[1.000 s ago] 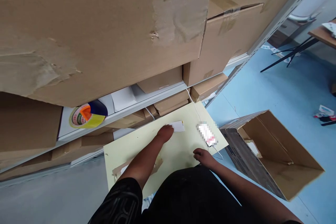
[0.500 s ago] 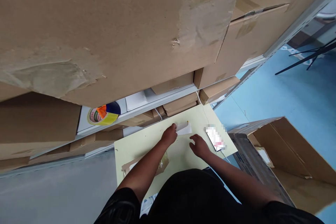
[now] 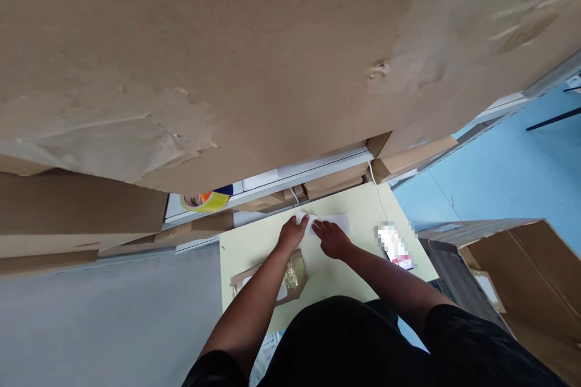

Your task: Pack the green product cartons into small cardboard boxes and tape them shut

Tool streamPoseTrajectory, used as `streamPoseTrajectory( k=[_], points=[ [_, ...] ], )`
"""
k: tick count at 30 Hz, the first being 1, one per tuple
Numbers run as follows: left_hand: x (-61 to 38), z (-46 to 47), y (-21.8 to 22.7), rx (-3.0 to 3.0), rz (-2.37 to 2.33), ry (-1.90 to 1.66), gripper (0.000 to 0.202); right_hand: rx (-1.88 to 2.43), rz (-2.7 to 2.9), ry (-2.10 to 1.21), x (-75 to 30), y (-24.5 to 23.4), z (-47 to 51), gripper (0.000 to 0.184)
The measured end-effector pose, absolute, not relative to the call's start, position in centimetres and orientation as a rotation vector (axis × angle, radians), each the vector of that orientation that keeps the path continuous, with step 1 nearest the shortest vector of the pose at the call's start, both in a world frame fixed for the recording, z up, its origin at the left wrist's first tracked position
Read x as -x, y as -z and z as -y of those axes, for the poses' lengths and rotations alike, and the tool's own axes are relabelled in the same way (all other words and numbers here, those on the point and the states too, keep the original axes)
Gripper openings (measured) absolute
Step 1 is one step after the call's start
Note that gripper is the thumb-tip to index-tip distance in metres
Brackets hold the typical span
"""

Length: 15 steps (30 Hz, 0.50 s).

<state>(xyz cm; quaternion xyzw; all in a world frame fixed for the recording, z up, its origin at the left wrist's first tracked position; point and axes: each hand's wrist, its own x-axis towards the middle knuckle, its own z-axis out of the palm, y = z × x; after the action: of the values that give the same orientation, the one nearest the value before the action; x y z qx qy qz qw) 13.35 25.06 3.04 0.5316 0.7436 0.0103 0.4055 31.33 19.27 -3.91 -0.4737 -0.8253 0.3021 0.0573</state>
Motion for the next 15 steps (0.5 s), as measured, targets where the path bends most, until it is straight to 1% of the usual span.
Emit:
streamPoseTrajectory(
  k=[3, 6, 8, 15],
  points=[
    [-12.5, -26.6, -2.7, -1.485, -1.945, -0.001, 0.034, 1.456, 2.498, -0.928, -31.2, 4.7, -19.2, 0.074],
    [-12.0, -27.2, -2.4, -1.476, -1.922, 0.005, 0.02, 1.529, 2.462, -0.923, -30.9, 5.1, -19.2, 0.074],
    [-11.8, -27.0, -2.2, -1.45, -1.898, 0.032, 0.018, 1.582, 2.438, -0.915, -30.5, 5.2, -19.3, 0.075],
    [-11.2, -25.8, -2.1, -1.351, -1.828, 0.117, 0.023, 1.687, 2.378, -0.876, -29.4, 5.6, -19.7, 0.072]
  ],
)
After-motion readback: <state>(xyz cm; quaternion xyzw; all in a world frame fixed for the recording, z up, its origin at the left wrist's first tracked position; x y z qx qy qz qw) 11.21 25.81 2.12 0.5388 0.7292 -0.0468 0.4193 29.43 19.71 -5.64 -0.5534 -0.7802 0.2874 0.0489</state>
